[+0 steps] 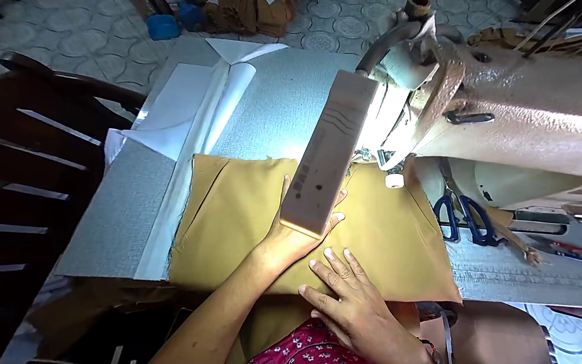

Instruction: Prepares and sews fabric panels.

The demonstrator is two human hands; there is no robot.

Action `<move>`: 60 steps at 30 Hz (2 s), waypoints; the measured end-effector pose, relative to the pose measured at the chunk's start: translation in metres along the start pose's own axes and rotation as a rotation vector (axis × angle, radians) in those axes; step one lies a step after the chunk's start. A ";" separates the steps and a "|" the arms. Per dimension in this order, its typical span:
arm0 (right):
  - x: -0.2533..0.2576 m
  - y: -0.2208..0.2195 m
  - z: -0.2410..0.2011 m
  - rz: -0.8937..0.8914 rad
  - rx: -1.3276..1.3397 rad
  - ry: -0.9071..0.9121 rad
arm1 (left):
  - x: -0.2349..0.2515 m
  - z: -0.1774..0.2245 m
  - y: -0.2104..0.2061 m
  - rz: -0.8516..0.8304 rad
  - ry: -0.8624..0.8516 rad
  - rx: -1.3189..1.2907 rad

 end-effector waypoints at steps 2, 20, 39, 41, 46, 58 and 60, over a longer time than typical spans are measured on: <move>-0.001 0.000 0.000 0.003 0.004 -0.004 | 0.000 0.001 0.001 0.003 0.011 0.001; 0.005 0.009 -0.004 -0.028 -0.023 -0.028 | 0.023 -0.092 0.065 0.138 0.059 -0.178; 0.076 -0.004 -0.008 0.317 0.935 -0.655 | -0.008 -0.046 0.128 0.181 -0.113 -0.724; 0.069 -0.003 -0.005 0.317 0.945 -0.684 | -0.012 -0.050 0.126 0.110 -0.069 -0.734; 0.063 -0.005 -0.004 0.314 0.952 -0.709 | -0.017 -0.054 0.108 0.138 -0.086 -0.802; 0.106 0.029 0.024 0.502 0.511 -0.381 | -0.020 0.001 0.104 0.254 -0.296 -0.515; 0.106 0.031 0.025 0.490 0.435 -0.391 | -0.021 0.001 0.100 0.247 -0.300 -0.508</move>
Point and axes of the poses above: each hand's wrist, its own x-axis towards the middle knuckle, its own y-axis out of the back of the hand, z = x × y, the point moved 4 cm from there along x, towards the middle knuckle, and after that the axes turned 8 degrees about -x, right-handed, at the moved point
